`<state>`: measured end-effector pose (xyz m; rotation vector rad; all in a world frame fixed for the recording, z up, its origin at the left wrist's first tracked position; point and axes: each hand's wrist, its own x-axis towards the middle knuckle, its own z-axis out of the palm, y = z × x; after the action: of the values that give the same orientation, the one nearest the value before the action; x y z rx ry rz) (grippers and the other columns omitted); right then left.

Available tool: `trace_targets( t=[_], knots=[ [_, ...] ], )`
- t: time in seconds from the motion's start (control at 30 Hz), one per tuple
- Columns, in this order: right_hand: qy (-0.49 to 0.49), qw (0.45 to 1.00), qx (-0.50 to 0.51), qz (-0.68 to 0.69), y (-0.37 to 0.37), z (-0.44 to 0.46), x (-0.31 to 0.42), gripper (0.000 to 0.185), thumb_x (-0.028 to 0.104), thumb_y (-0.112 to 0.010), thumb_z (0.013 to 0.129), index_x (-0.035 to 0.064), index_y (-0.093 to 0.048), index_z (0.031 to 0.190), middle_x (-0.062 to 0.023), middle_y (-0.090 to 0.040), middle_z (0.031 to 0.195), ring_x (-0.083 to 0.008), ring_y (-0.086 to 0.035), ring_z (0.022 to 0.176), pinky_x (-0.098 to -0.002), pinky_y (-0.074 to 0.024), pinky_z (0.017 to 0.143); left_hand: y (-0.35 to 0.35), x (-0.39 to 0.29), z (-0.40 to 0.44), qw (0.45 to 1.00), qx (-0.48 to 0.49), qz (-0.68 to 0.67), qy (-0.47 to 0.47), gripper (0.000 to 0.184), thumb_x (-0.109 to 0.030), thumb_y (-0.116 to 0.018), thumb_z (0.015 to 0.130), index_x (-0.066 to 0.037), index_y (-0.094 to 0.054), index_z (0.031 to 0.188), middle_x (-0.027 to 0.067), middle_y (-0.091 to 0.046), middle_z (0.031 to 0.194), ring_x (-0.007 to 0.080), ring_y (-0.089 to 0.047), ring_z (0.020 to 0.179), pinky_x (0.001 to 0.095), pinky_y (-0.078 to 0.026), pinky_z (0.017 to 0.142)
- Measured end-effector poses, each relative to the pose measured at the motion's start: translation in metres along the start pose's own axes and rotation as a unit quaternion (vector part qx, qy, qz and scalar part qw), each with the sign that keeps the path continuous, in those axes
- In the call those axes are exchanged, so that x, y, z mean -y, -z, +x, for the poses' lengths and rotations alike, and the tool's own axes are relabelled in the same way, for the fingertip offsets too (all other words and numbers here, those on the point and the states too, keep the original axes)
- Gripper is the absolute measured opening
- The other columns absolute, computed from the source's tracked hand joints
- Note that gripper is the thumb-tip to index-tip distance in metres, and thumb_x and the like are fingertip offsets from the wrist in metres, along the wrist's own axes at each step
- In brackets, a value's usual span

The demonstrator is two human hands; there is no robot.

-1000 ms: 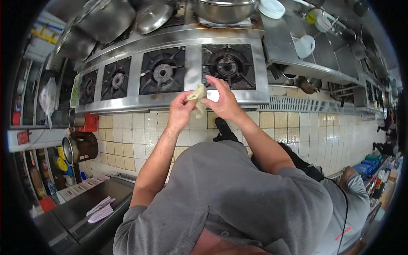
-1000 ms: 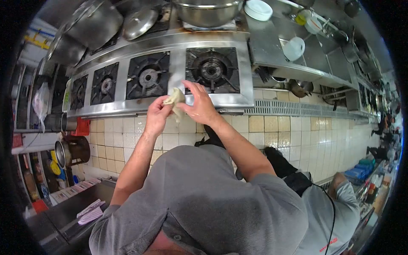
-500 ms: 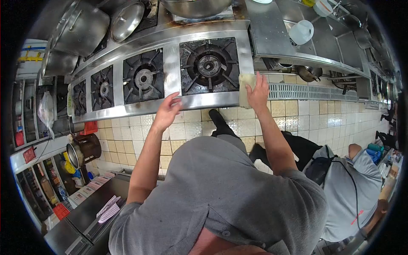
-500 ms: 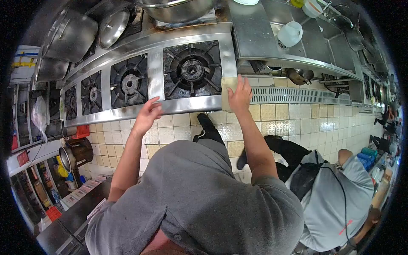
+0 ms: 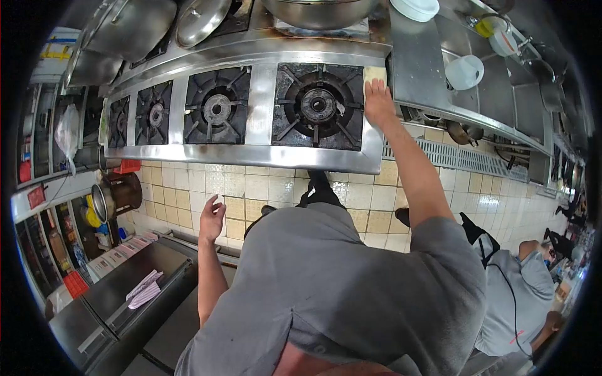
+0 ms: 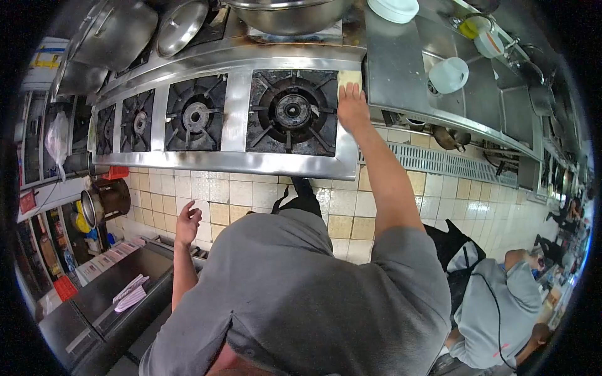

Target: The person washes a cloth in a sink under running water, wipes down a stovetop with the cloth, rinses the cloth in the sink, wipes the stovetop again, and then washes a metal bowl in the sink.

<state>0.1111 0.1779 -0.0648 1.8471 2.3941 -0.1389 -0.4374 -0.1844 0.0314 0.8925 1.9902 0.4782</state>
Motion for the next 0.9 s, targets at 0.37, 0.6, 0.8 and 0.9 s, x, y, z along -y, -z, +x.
trace_targets(
  t=[0.37, 0.6, 0.8, 0.9],
  knots=[
    [0.082, 0.994, 0.067, -0.017, 0.020, 0.046, -0.035, 0.074, 0.007, -0.057, 0.089, 0.0024, -0.024, 0.155, -0.0245, -0.020, 0.164, -0.0408, -0.026, 0.150, -0.0424, -0.0352, 0.118, -0.003, 0.167, -0.080, 0.986, -0.058, -0.026, 0.153, 0.044, -0.026, -0.067, 0.097, -0.007, -0.057, 0.136, 0.0144, -0.070, 0.106, 0.0208, -0.066, 0.093, 0.0344, -0.055, 0.078],
    [-0.142, 0.967, 0.025, 0.212, 0.060, 0.106, -0.020, 0.056, 0.023, -0.066, 0.087, -0.0068, -0.048, 0.131, -0.0385, -0.061, 0.120, -0.0476, -0.062, 0.114, -0.0491, -0.0507, 0.097, -0.013, 0.128, -0.181, 0.895, -0.009, 0.016, 0.445, 0.029, -0.027, -0.055, 0.101, -0.014, -0.062, 0.127, 0.0069, -0.065, 0.121, 0.0218, -0.068, 0.094, 0.0386, -0.057, 0.073],
    [-0.231, 0.940, -0.023, 0.248, 0.055, 0.146, 0.013, 0.059, 0.041, -0.062, 0.086, -0.0116, -0.065, 0.113, -0.0326, -0.067, 0.112, -0.0456, -0.064, 0.110, -0.0492, -0.0503, 0.096, -0.007, 0.174, -0.156, 0.920, 0.038, 0.015, 0.390, 0.034, -0.027, -0.054, 0.102, -0.016, -0.056, 0.135, 0.0058, -0.064, 0.126, 0.0215, -0.067, 0.092, 0.0389, -0.056, 0.073],
    [-0.193, 0.931, -0.084, 0.298, 0.017, 0.147, 0.005, 0.057, 0.042, -0.060, 0.087, -0.0071, -0.066, 0.115, -0.0300, -0.068, 0.111, -0.0464, -0.064, 0.109, -0.0490, -0.0496, 0.097, 0.004, 0.209, -0.118, 0.939, 0.002, -0.117, 0.324, 0.036, -0.027, -0.053, 0.102, -0.018, -0.054, 0.137, 0.0048, -0.065, 0.125, 0.0203, -0.066, 0.092, 0.0387, -0.055, 0.072]
  ],
)
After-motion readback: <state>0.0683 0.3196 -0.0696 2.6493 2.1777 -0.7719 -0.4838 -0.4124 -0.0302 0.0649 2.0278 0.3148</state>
